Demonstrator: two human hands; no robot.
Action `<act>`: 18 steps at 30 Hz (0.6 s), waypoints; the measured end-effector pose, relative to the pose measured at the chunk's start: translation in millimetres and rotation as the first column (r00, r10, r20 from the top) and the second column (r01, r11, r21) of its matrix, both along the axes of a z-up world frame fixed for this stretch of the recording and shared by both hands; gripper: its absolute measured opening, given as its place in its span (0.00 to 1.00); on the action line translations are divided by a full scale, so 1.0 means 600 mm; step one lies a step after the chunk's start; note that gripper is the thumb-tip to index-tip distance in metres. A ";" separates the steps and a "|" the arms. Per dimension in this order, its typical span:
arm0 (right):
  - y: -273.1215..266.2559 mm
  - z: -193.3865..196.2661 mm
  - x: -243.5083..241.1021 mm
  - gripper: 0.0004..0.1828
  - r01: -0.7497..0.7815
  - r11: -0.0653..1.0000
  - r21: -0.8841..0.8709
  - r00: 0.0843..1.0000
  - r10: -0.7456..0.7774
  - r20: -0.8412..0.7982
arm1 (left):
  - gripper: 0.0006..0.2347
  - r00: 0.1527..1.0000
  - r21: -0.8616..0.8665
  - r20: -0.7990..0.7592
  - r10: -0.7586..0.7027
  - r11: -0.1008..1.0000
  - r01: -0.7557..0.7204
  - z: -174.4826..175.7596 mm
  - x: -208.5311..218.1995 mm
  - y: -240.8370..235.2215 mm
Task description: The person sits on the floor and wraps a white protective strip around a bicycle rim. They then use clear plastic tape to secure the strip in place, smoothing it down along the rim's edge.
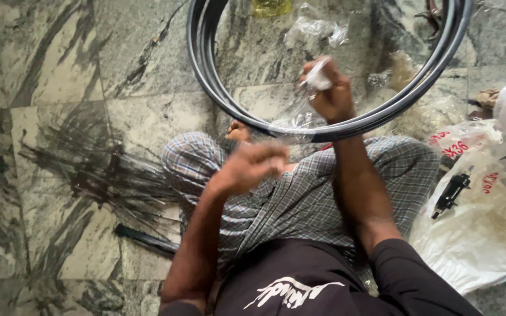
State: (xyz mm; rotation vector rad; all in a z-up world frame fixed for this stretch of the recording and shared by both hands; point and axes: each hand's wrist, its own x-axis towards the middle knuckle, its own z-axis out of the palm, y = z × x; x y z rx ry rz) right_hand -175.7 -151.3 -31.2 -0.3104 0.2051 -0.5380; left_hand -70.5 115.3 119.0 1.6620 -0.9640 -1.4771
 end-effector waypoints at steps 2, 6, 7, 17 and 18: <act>0.003 0.023 0.003 0.14 -0.042 0.999 -0.034 0.998 0.044 0.053 | 0.24 0.881 -0.290 0.397 0.258 0.946 -0.146 0.050 0.026 -0.061; 0.027 0.047 -0.004 0.27 0.017 0.359 -0.933 0.980 -0.189 -0.055 | 0.36 0.563 -0.154 0.826 -0.022 0.952 0.263 0.065 0.049 -0.200; 0.035 0.045 -0.005 0.29 -0.028 0.363 -0.931 0.963 -0.241 -0.123 | 0.38 0.525 -0.007 0.834 -0.171 0.948 0.319 0.055 0.051 -0.222; 0.054 0.072 0.047 0.27 -0.489 0.872 0.010 0.871 0.489 0.043 | 0.10 0.509 -0.687 0.691 0.513 0.686 0.241 -0.023 0.097 -0.136; 0.051 0.075 0.040 0.29 -0.554 0.828 -0.085 0.833 0.551 -0.058 | 0.10 0.488 -0.777 0.609 0.625 0.595 0.208 -0.018 0.080 -0.094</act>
